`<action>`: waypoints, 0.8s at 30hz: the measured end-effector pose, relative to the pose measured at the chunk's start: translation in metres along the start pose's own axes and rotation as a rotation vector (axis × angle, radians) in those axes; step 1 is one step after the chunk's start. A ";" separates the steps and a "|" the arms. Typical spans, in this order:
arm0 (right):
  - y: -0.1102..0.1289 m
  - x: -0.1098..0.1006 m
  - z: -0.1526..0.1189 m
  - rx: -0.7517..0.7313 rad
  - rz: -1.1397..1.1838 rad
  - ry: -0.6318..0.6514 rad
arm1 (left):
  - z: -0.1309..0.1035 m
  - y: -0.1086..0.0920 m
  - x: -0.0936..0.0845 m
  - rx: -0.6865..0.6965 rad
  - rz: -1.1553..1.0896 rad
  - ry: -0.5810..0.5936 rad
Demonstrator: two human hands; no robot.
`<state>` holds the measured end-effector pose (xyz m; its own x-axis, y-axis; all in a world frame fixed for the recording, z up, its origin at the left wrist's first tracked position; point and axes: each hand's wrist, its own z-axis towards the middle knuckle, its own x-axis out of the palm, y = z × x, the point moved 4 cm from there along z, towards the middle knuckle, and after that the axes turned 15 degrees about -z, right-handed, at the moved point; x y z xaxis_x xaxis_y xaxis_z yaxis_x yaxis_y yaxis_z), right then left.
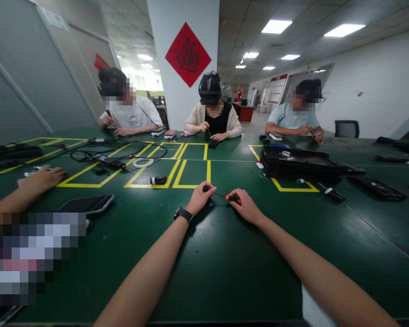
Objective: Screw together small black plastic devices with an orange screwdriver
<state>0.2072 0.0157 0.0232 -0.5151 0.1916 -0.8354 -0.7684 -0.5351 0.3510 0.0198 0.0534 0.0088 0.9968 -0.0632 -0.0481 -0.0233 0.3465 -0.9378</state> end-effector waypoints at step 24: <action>-0.002 0.004 0.004 0.001 0.028 0.003 | -0.007 -0.005 0.000 0.011 -0.062 -0.005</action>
<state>0.2055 0.0209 0.0209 -0.5352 0.1741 -0.8266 -0.7540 -0.5396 0.3745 0.0198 0.0451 0.0108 0.9967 -0.0800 0.0112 0.0388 0.3523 -0.9351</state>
